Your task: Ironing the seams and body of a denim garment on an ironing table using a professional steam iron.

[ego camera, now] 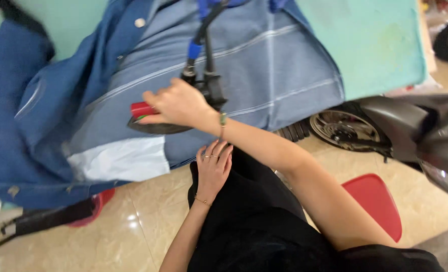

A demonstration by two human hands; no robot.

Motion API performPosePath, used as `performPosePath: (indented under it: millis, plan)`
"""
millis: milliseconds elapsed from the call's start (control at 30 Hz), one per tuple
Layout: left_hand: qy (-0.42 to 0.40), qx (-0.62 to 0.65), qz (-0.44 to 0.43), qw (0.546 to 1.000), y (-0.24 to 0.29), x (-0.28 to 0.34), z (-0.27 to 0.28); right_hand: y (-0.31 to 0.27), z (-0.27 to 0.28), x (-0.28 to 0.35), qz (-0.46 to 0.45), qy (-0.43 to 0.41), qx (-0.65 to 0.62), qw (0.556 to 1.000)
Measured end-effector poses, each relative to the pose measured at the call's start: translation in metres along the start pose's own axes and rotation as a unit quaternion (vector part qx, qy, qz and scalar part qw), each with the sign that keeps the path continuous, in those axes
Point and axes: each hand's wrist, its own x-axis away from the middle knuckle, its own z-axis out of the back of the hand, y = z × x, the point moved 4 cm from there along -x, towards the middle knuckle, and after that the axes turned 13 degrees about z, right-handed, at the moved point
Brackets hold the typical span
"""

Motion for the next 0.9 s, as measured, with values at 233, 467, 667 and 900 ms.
performPosePath:
  millis: [233,467,667,900]
  plan:
    - [0.013,0.009,0.029,0.999,0.011,0.000,0.001,0.002,-0.006,0.001,-0.004,0.026,-0.039,0.999]
    - [0.248,0.062,0.313,0.915,-0.078,0.074,0.016,0.004,0.012,0.012,0.053,-0.055,-0.123,0.989]
    - [0.461,0.286,0.553,0.632,-0.165,0.108,0.051,0.000,0.019,0.010,0.089,-0.116,-0.103,0.984]
    - [0.468,0.479,0.433,0.603,-0.222,0.090,0.060,-0.014,0.005,-0.016,0.096,-0.105,-0.125,0.982]
